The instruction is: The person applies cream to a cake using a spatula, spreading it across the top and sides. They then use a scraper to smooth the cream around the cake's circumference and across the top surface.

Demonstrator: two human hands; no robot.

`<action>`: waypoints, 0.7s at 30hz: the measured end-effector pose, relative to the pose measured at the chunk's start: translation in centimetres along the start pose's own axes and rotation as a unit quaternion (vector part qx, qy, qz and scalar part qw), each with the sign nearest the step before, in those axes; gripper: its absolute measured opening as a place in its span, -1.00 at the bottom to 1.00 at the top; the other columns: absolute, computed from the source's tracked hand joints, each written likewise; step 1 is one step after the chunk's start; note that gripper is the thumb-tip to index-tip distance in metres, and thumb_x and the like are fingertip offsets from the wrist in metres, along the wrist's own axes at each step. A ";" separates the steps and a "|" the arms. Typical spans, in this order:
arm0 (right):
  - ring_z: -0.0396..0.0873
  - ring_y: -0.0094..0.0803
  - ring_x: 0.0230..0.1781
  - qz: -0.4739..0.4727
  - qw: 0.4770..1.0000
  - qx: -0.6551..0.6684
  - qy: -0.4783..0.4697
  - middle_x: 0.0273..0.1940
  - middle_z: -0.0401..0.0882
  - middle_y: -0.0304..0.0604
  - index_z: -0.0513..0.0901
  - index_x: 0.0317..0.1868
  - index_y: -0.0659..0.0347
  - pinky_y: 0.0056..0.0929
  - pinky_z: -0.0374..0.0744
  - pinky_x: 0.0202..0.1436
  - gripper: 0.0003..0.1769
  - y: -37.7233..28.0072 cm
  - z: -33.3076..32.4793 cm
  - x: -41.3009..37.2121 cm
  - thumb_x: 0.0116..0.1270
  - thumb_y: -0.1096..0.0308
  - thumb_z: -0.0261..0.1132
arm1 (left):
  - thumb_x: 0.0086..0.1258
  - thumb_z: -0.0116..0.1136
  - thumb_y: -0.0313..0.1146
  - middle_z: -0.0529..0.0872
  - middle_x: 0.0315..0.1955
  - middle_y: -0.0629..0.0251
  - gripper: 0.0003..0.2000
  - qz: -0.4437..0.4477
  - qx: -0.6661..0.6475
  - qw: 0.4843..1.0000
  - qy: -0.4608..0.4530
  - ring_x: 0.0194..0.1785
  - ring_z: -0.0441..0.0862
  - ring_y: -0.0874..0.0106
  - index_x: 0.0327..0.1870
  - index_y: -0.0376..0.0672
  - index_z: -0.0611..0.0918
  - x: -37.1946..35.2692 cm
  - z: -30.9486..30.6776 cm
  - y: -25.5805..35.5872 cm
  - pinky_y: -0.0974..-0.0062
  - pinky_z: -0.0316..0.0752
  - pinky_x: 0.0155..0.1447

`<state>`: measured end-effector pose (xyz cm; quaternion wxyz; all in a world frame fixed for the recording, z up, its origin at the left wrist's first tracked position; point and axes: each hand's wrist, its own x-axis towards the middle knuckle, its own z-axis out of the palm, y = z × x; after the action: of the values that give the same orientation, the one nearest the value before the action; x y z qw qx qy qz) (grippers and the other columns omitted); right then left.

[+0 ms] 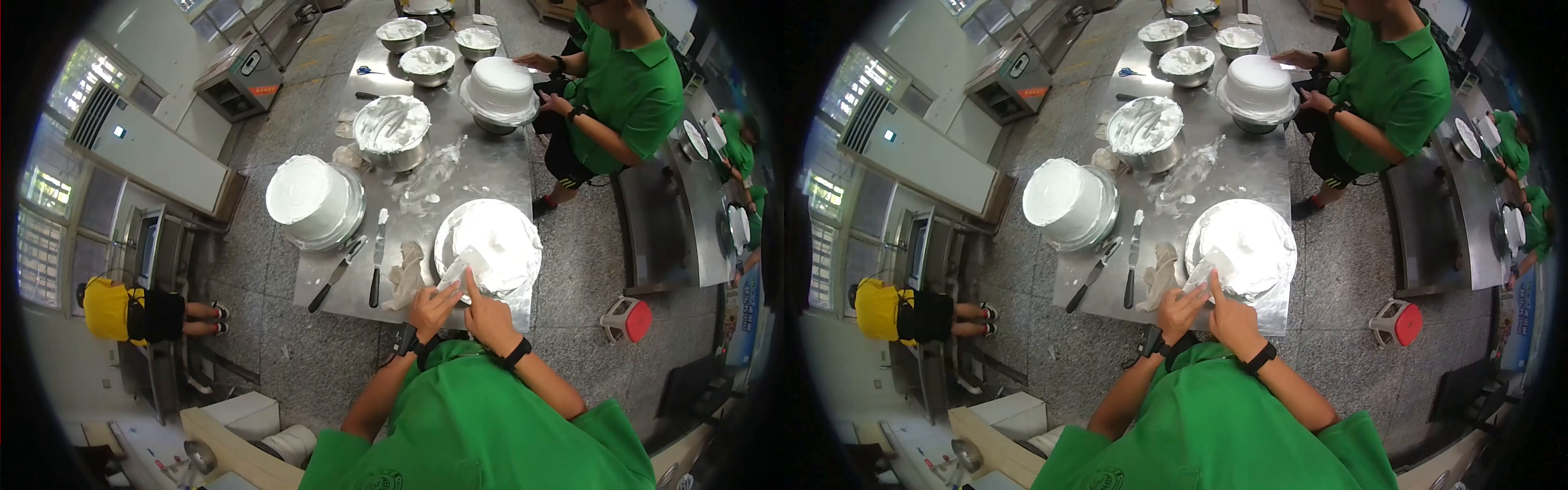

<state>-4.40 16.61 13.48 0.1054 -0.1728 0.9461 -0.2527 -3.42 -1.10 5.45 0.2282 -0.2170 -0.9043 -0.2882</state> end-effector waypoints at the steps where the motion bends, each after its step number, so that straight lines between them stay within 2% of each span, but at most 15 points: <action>1: 0.59 -0.03 -0.60 0.007 1.000 -0.014 -0.005 -0.57 0.61 0.00 -0.06 0.59 0.19 -0.10 0.54 -0.50 -0.06 0.4 0.2 0.0 0.25 0.37 0.20 | 0.13 0.32 -0.49 0.70 0.13 0.55 -0.64 -0.002 0.000 1.000 0.001 -0.15 0.49 0.32 0.00 0.02 0.74 0.1 0.3 0.1 0.38 0.48 -0.03; 3: 0.60 -0.07 -0.61 0.018 0.999 -0.026 -0.010 -0.58 0.62 -0.01 -0.06 0.59 0.15 -0.11 0.54 -0.53 -0.05 1.0 0.4 0.0 0.25 0.34 0.22 | 0.13 0.32 -0.49 0.70 0.13 0.56 -0.64 -0.002 -0.003 1.000 0.000 -0.15 0.49 0.33 0.00 0.02 0.74 0.0 0.7 0.2 0.38 0.48 -0.04; 5: 0.61 -0.04 -0.61 0.010 0.999 -0.031 -0.016 -0.58 0.62 0.00 -0.03 0.60 0.01 -0.10 0.55 -0.51 -0.07 1.4 0.7 0.0 0.26 0.33 0.20 | 0.13 0.31 -0.48 0.69 0.13 0.56 -0.64 0.005 0.023 1.000 0.007 -0.16 0.49 0.33 0.00 0.03 0.74 -0.2 1.0 -0.1 0.40 0.47 -0.05; 8: 0.60 0.00 -0.60 0.018 0.999 -0.006 -0.030 -0.61 0.60 -0.01 0.00 0.59 -0.08 -0.05 0.55 -0.48 -0.11 1.3 0.5 0.1 0.27 0.35 0.17 | 0.12 0.32 -0.48 0.70 0.13 0.55 -0.63 0.008 0.030 0.999 0.002 -0.16 0.49 0.34 0.00 0.04 0.74 -0.4 0.8 -0.6 0.41 0.46 -0.08; 21: 0.62 -0.06 -0.62 -0.001 0.999 -0.024 -0.044 -0.61 0.62 -0.03 0.06 0.58 -0.06 -0.13 0.56 -0.54 -0.12 2.0 2.2 0.4 0.27 0.26 0.20 | 0.14 0.35 -0.47 0.70 0.11 0.56 -0.69 0.002 0.065 0.998 -0.017 -0.14 0.53 0.35 -0.06 0.02 0.76 -1.4 0.2 -1.3 0.41 0.49 -0.07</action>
<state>-4.66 17.14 10.47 0.1427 -0.1868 0.9463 -0.2220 -3.06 -2.25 4.04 0.2271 -0.2082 -0.9244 -0.2250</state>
